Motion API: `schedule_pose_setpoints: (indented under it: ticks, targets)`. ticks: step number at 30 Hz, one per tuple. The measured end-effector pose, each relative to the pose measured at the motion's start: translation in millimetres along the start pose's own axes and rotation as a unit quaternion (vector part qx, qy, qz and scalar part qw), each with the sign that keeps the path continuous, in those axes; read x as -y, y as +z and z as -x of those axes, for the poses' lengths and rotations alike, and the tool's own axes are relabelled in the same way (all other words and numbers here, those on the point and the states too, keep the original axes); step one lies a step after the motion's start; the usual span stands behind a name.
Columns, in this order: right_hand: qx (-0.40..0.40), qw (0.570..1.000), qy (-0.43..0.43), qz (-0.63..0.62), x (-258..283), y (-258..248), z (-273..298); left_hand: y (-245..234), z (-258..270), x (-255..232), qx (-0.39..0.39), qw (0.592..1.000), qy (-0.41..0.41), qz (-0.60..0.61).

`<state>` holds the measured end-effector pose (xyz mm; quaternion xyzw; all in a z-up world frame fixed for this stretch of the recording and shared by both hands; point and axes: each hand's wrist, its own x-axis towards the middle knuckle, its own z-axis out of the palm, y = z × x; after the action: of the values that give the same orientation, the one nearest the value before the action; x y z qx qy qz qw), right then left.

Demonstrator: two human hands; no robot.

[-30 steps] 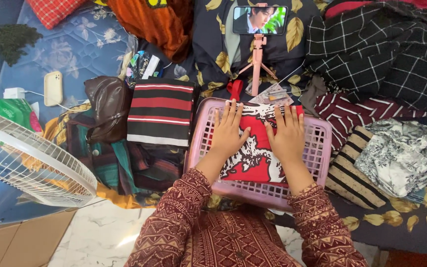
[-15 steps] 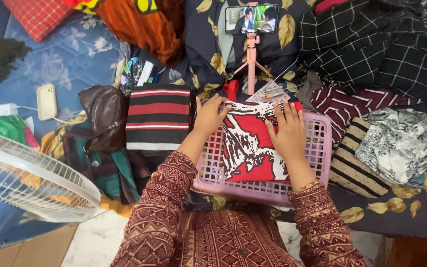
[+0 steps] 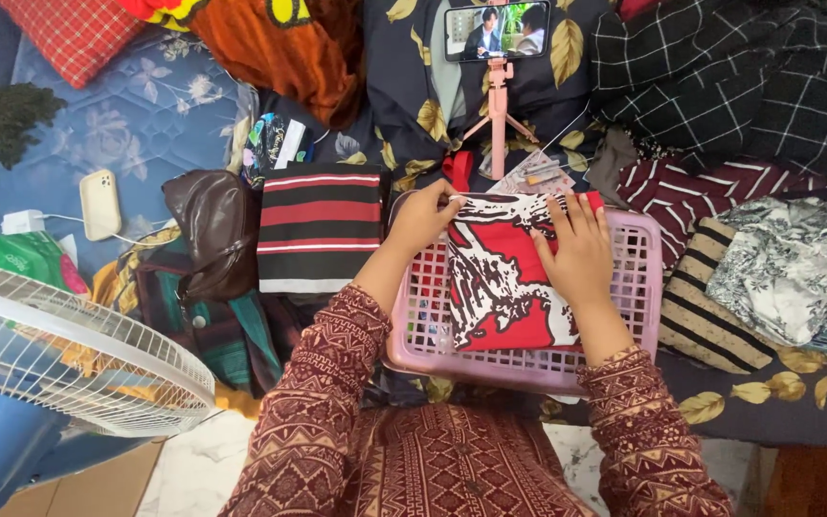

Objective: Folding a red t-shirt and placing it into a plastic laundry basket while sitting on a mattress.

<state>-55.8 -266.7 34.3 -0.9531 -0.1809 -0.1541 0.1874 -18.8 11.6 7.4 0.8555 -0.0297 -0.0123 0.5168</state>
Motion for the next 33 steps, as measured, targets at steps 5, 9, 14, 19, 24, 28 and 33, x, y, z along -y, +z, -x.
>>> schedule_pose_setpoints:
  ticks: [5, 9, 14, 19, 24, 28, 33]
  targets:
    - [0.003, 1.000, -0.002, 0.012, 0.2, 0.9, 0.1, -3.4, 2.2, -14.4, -0.041, 0.997, 0.010, -0.065]
    - [0.003, 1.000, -0.013, 0.016, 0.8, 2.1, 1.9, -6.6, 7.7, -26.4, -0.044, 0.994, -0.029, -0.101]
    - [0.005, 1.000, -0.010, 0.005, 3.0, 0.7, 2.3, -4.4, 10.6, -24.7, -0.063, 0.990, -0.018, -0.126]
    - [0.005, 1.000, -0.011, 0.010, 3.5, 0.6, 3.1, -2.5, 11.1, -22.8, -0.071, 0.987, -0.015, -0.142]
    - [0.007, 1.000, -0.009, 0.013, 5.2, 1.2, 6.3, 0.7, 15.7, -18.6, -0.098, 0.985, 0.021, -0.142]
    - [0.006, 1.000, -0.008, 0.004, 6.3, 1.6, 7.9, 1.0, 18.8, -16.5, -0.092, 0.983, 0.033, -0.159]
    - [0.010, 1.000, -0.005, -0.004, 9.7, -2.7, 8.6, 2.9, 22.2, -11.4, -0.096, 0.979, 0.047, -0.171]
